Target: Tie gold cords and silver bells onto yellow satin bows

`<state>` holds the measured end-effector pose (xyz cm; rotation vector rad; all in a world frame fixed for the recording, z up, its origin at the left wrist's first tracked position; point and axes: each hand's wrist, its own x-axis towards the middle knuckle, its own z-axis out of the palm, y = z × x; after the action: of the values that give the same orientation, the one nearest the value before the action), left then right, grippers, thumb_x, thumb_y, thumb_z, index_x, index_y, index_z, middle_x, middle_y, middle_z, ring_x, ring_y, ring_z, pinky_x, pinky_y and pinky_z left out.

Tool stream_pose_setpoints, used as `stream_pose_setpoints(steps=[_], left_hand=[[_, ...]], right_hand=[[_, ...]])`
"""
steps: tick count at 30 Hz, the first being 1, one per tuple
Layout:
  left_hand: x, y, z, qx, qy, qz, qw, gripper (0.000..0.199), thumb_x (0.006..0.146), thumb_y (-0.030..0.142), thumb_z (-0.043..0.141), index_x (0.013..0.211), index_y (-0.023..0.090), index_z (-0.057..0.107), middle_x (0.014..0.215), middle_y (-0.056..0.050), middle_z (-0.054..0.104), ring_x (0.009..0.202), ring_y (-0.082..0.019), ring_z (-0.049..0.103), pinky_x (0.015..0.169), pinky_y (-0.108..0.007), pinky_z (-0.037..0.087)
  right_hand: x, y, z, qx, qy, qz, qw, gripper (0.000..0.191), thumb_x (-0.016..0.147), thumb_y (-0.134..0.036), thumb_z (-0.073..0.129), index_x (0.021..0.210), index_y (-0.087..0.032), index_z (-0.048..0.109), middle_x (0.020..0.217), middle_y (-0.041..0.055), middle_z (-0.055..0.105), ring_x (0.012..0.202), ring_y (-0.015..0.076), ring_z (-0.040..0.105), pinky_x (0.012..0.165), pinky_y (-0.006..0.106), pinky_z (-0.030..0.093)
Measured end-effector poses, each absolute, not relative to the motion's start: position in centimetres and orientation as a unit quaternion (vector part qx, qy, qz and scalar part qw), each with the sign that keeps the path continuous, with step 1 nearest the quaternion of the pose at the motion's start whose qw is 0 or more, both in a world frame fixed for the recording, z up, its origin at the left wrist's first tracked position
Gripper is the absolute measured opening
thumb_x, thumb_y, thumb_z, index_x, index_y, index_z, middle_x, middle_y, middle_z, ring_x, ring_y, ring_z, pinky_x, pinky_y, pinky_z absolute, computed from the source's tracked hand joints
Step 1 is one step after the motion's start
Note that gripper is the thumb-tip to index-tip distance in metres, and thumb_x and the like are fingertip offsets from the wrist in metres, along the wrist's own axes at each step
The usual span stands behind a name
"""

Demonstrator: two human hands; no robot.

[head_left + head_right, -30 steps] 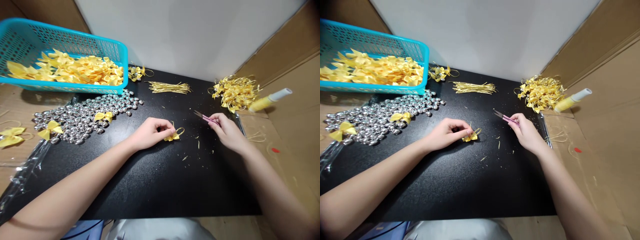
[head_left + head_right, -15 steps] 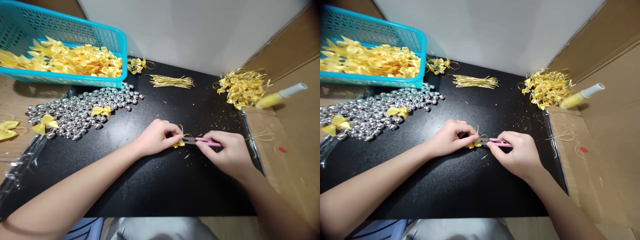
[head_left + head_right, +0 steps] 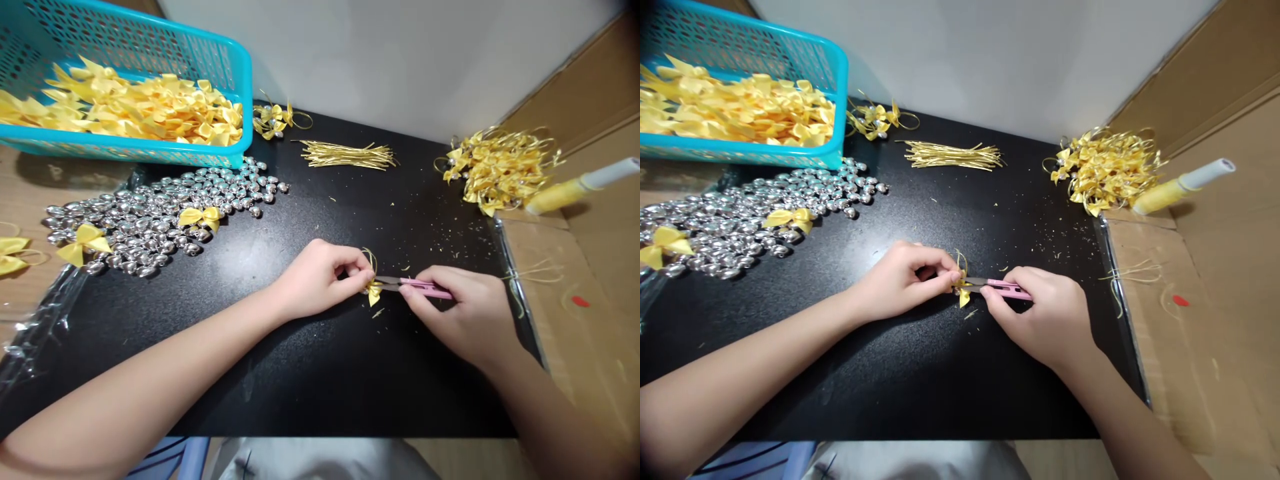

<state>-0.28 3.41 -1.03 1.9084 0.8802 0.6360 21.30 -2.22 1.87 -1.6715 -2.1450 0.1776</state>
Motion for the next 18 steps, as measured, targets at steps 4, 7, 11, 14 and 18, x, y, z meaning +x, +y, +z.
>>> stream_pose_setpoints(steps=[4, 7, 11, 14, 18], left_hand=[[-0.2, 3.6, -1.0, 0.774, 0.359, 0.265, 0.450, 0.020, 0.088, 0.025, 0.057, 0.077, 0.015, 0.071, 0.062, 0.002, 0.061, 0.054, -0.007, 0.050, 0.054, -0.019, 0.036], [-0.2, 3.8, -1.0, 0.778, 0.362, 0.269, 0.438, 0.020, 0.087, 0.023, 0.058, 0.075, 0.014, 0.071, 0.060, 0.003, 0.059, 0.053, -0.007, 0.048, 0.054, -0.019, 0.035], [-0.2, 4.3, -1.0, 0.770, 0.382, 0.260, 0.439, 0.020, 0.085, 0.024, 0.060, 0.073, 0.014, 0.072, 0.054, 0.004, 0.056, 0.048, -0.006, 0.043, 0.051, -0.019, 0.033], [-0.2, 4.8, -1.0, 0.760, 0.391, 0.246, 0.457, 0.022, 0.084, 0.025, 0.060, 0.067, 0.014, 0.069, 0.052, 0.004, 0.057, 0.046, -0.006, 0.043, 0.050, -0.019, 0.033], [-0.2, 5.5, -0.7, 0.753, 0.391, 0.226, 0.478, 0.026, 0.085, 0.028, 0.059, 0.065, 0.014, 0.069, 0.055, 0.002, 0.063, 0.048, -0.007, 0.048, 0.050, -0.019, 0.034]], right_hand=[[21.4, -2.1, 1.9, -0.570, -0.793, 0.020, 0.215, 0.025, 0.084, -0.038, 0.061, 0.067, -0.020, 0.065, 0.061, 0.0021, 0.069, 0.053, 0.0153, 0.062, 0.051, 0.027, 0.041], [21.5, -2.0, 1.4, -0.572, -0.792, 0.004, 0.213, 0.026, 0.084, -0.039, 0.061, 0.067, -0.019, 0.065, 0.061, 0.0026, 0.069, 0.053, 0.0160, 0.063, 0.050, 0.027, 0.040], [21.5, -1.7, 0.8, -0.588, -0.782, -0.003, 0.208, 0.027, 0.083, -0.041, 0.061, 0.066, -0.020, 0.066, 0.062, 0.0025, 0.069, 0.054, 0.0160, 0.063, 0.051, 0.027, 0.039], [21.3, -1.6, 0.5, -0.597, -0.776, 0.009, 0.205, 0.027, 0.082, -0.042, 0.061, 0.066, -0.020, 0.066, 0.061, 0.0020, 0.069, 0.054, 0.0157, 0.063, 0.051, 0.027, 0.038], [21.0, -1.3, 0.3, -0.607, -0.767, 0.021, 0.205, 0.030, 0.083, -0.044, 0.061, 0.066, -0.020, 0.066, 0.061, 0.0018, 0.069, 0.054, 0.0154, 0.062, 0.051, 0.027, 0.037]])
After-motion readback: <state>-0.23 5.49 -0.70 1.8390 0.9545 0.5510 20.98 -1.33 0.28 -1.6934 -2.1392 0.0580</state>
